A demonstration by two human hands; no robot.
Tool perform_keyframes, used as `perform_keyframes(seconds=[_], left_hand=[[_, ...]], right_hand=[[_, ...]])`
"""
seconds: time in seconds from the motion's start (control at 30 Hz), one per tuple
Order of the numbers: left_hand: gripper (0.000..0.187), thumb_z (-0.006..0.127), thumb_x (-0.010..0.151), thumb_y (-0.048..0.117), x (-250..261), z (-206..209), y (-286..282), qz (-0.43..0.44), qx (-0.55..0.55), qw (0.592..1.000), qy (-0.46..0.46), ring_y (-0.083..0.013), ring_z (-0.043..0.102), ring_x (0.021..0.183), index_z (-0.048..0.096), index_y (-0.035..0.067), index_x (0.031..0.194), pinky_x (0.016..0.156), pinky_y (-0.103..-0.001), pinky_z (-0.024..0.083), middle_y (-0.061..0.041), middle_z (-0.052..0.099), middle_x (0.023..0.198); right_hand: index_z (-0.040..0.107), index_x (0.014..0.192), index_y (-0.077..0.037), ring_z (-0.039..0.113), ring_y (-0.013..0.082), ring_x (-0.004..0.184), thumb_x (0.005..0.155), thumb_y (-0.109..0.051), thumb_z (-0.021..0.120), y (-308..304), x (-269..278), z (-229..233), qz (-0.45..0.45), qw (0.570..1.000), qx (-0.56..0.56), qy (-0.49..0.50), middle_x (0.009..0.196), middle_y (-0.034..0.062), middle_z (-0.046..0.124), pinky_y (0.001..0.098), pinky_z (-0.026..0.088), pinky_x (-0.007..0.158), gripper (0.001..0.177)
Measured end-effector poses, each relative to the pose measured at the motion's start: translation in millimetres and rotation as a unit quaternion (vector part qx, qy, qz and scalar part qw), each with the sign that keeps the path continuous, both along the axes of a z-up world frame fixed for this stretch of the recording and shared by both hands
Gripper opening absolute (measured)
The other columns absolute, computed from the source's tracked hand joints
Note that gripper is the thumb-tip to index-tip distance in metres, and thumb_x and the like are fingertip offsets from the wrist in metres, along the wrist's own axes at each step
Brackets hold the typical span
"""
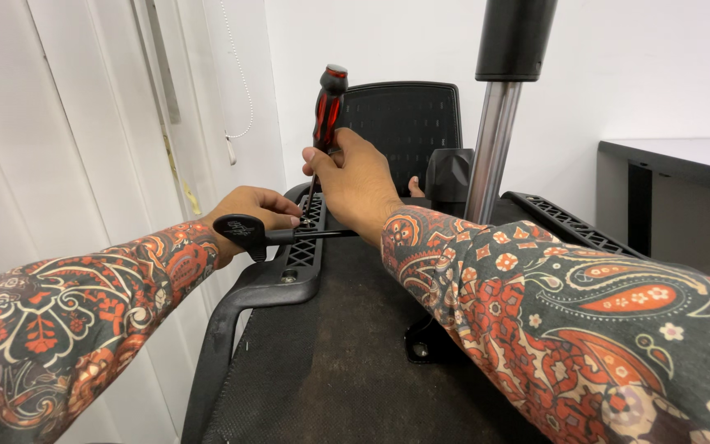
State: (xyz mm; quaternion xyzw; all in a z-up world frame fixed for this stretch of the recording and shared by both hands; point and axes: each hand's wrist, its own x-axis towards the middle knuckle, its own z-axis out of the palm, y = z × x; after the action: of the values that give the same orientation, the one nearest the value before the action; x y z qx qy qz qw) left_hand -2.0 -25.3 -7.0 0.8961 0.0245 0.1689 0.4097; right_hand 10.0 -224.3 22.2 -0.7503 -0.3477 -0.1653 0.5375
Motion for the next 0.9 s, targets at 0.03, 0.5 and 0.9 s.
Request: perform_keyframes(seconds=[0.03, 0.5, 0.9], left_hand=[[0.034, 0.076, 0.085, 0.02, -3.2, -0.6, 0.5, 0.01, -0.013, 1.0, 0.008, -0.0156, 0.07, 0.084, 0.076, 0.001, 0.112, 0.079, -0.03, 0.055, -0.01, 0.076, 0.095], [0.026, 0.075, 0.088, 0.02, -23.3, 9.9, -18.3, 0.049, -0.053, 0.995, 0.075, -0.0151, 0.057, 0.065, 0.08, -0.003, 0.101, 0.058, -0.03, 0.046, -0.01, 0.07, 0.079], [0.02, 0.081, 0.078, 0.015, -26.0, 37.5, -40.3, -0.014, 0.065, 0.997, 0.049, -0.0117, 0.061, 0.058, 0.082, 0.002, 0.093, 0.058, -0.025, 0.053, -0.008, 0.074, 0.07]], right_hand=[[0.061, 0.119, -0.005, 0.073, 0.014, 0.095, 0.098, -0.03, 0.056, 0.3, -0.5, -0.2, 0.002, 1.0, 0.002, -0.005, 0.098, 0.0045, 0.076, 0.0339, 0.056, 0.088, 0.033], [0.061, 0.117, -0.006, 0.074, 0.0136, 0.092, 0.098, -0.033, 0.058, -0.5, 3.6, -0.7, 0.004, 1.0, -0.019, -0.02, 0.096, 0.0045, 0.077, 0.0333, 0.056, 0.086, 0.033], [0.068, 0.102, -0.005, 0.075, 0.0174, 0.078, 0.09, -0.036, 0.071, -4.7, 5.0, 1.0, -0.078, 0.993, -0.036, -0.084, 0.085, 0.007, 0.075, 0.0335, 0.059, 0.073, 0.033]])
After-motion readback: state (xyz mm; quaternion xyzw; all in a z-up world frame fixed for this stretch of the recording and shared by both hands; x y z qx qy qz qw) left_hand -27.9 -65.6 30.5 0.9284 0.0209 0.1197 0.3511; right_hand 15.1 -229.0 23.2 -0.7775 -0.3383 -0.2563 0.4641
